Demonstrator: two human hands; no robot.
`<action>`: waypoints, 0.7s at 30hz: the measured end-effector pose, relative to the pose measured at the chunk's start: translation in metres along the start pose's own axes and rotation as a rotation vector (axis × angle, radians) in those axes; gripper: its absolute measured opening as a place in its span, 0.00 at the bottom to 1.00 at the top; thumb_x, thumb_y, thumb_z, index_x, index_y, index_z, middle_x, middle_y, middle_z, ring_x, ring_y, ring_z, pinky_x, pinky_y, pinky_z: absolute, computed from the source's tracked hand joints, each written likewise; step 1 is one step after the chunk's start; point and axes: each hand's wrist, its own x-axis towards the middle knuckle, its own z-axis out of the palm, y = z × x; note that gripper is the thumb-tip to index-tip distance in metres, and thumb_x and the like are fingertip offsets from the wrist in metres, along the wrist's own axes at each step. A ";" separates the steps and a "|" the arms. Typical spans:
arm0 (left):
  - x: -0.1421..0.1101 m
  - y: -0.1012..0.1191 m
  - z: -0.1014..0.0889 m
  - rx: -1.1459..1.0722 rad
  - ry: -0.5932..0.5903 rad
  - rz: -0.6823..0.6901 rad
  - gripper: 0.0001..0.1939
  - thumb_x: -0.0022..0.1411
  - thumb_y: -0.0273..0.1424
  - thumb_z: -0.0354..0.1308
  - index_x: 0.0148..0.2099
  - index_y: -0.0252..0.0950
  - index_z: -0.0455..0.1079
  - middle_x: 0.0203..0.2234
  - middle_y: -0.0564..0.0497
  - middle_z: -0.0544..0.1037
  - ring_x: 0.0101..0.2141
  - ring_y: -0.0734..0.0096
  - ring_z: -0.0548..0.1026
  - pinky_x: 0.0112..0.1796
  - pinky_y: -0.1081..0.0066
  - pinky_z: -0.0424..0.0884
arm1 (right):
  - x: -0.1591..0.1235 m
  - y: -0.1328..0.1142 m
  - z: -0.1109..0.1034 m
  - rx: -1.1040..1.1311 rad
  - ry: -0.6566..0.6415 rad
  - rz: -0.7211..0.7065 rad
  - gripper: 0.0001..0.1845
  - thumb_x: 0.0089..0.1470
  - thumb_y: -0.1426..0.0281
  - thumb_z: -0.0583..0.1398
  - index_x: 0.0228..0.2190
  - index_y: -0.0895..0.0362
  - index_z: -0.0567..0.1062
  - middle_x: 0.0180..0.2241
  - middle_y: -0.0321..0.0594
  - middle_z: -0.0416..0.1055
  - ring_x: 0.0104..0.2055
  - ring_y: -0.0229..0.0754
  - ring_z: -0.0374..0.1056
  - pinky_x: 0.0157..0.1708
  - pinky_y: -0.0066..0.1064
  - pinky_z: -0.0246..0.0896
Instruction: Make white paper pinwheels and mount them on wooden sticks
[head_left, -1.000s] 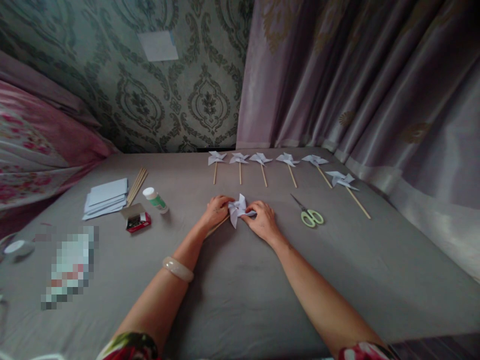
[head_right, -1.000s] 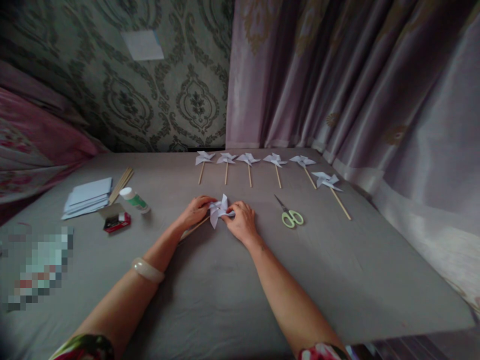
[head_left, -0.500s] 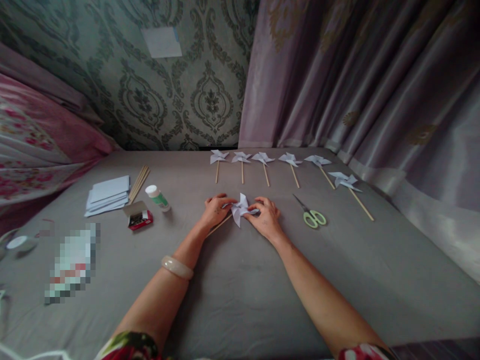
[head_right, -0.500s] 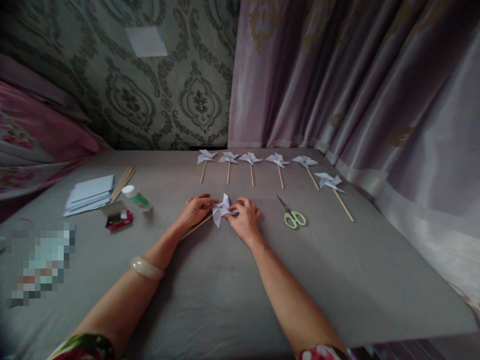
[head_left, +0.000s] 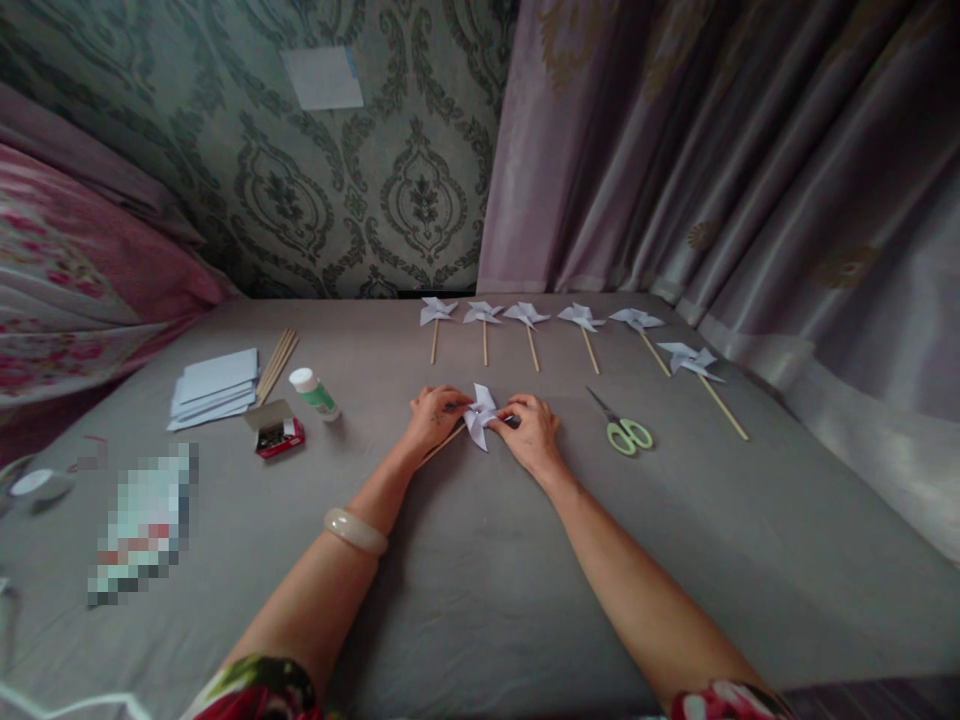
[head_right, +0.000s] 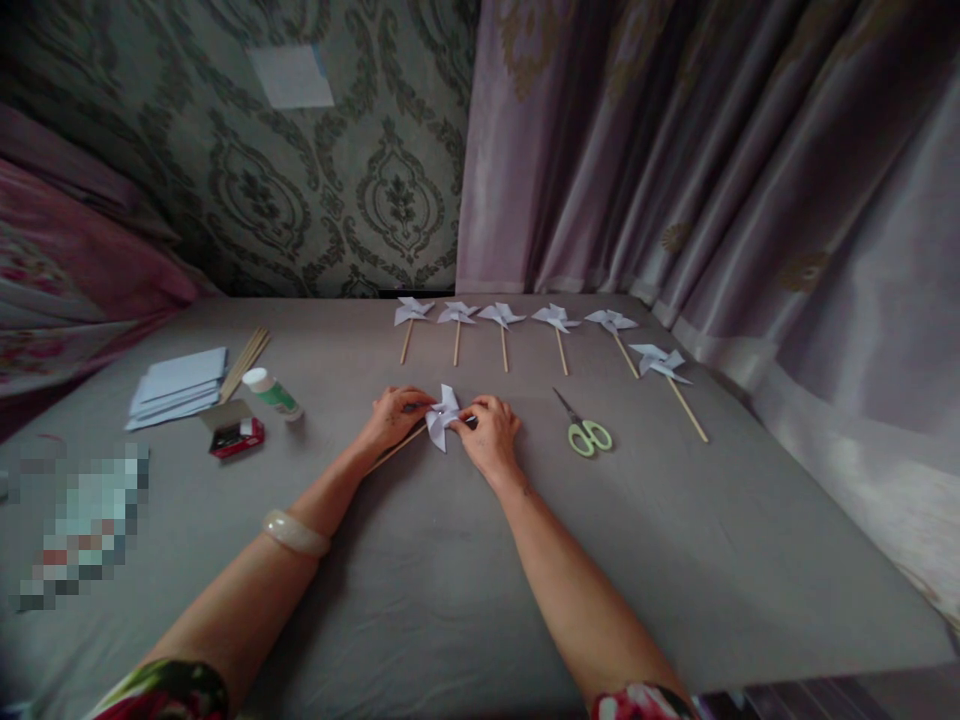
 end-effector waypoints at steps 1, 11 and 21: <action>0.000 0.001 -0.001 -0.001 -0.005 0.001 0.11 0.60 0.32 0.55 0.43 0.43 0.78 0.44 0.48 0.78 0.49 0.56 0.68 0.51 0.52 0.59 | 0.000 0.000 0.001 -0.004 0.001 -0.004 0.08 0.50 0.61 0.63 0.27 0.51 0.78 0.44 0.41 0.71 0.49 0.48 0.63 0.48 0.43 0.51; -0.006 0.006 -0.009 -0.009 0.055 -0.058 0.18 0.59 0.23 0.50 0.48 0.40 0.74 0.47 0.47 0.77 0.49 0.60 0.70 0.50 0.59 0.62 | 0.000 -0.001 -0.002 -0.048 -0.034 -0.019 0.07 0.49 0.64 0.64 0.31 0.52 0.78 0.45 0.40 0.71 0.50 0.48 0.62 0.47 0.41 0.53; -0.062 0.012 -0.042 0.198 -0.081 -0.146 0.13 0.60 0.38 0.55 0.42 0.38 0.76 0.40 0.44 0.79 0.44 0.55 0.72 0.46 0.56 0.60 | -0.002 -0.004 -0.004 0.027 -0.013 -0.070 0.06 0.48 0.65 0.63 0.29 0.52 0.79 0.45 0.41 0.70 0.50 0.48 0.62 0.47 0.41 0.53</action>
